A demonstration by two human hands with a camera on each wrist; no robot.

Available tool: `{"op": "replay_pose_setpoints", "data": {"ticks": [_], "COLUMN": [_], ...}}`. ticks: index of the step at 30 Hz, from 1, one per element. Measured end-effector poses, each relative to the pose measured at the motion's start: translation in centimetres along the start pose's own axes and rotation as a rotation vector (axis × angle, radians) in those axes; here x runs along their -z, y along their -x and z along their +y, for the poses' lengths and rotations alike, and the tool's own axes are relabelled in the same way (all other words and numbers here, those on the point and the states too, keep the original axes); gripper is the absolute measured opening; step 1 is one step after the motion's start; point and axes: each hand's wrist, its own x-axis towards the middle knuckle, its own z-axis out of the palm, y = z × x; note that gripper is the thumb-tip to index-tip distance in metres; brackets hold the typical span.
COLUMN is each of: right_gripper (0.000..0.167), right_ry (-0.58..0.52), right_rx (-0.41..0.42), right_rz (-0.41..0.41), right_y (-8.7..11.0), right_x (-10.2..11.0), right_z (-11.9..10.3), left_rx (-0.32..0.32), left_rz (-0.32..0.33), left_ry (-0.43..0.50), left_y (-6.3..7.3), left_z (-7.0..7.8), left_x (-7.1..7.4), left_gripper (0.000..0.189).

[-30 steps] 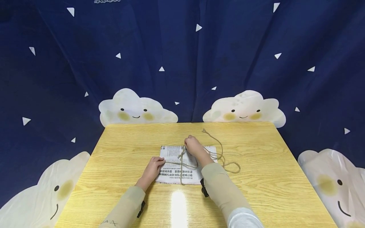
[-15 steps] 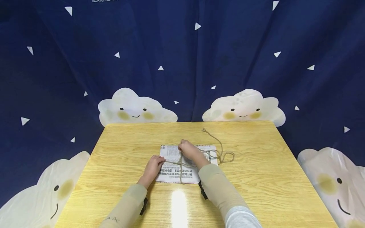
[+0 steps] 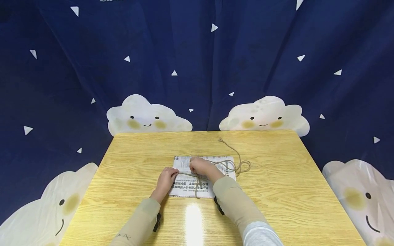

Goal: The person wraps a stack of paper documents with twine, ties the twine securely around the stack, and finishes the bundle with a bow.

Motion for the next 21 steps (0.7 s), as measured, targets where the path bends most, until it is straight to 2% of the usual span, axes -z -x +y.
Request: {"op": "replay_pose_setpoints", "data": {"ticks": [2, 3, 5, 7, 9, 11, 14, 17, 21], "right_gripper": [0.025, 0.027, 0.024, 0.02, 0.014, 0.011, 0.005, 0.017, 0.018], "right_ry": [0.067, 0.14, 0.188, 0.193, 0.155, 0.11, 0.009, -0.07, -0.07], "right_rx": [0.026, 0.065, 0.072, 0.055, 0.029, -0.029, -0.154, -0.294, -0.361], "right_rz": [-0.018, -0.019, -0.024, -0.018, 0.038, 0.119, 0.199, 0.176, 0.184], "right_y": [0.3, 0.5, 1.0, 1.4, 1.9, 2.4, 3.5, 5.0, 6.7], "right_x": [-0.2, -0.3, -0.5, -0.8, -0.8, -0.8, -0.6, -0.8, -2.4], "right_z": [0.0, 0.0, 0.1, 0.3, 0.3, 0.0, -1.2, -2.6, -3.7], "left_rx": [-0.003, -0.002, 0.007, 0.008, 0.008, 0.006, -0.005, -0.018, -0.015], "left_rz": [-0.003, -0.005, -0.011, -0.012, -0.012, -0.016, -0.014, -0.007, -0.004], "left_ry": [-0.01, -0.016, -0.017, -0.025, -0.027, -0.029, -0.027, -0.03, -0.028], "left_y": [0.0, 0.0, 0.0, -0.1, 0.0, 0.0, 0.1, 0.1, 0.1], "left_z": [0.1, 0.1, 0.1, 0.1, 0.1, 0.0, -0.2, -0.1, 0.0], "left_x": [0.0, 0.0, 0.0, -0.2, -0.3, -0.4, -0.5, -0.4, -0.3], "left_gripper": [0.009, 0.009, 0.009, 0.009, 0.009, 0.009, 0.008, 0.008, 0.008]}}
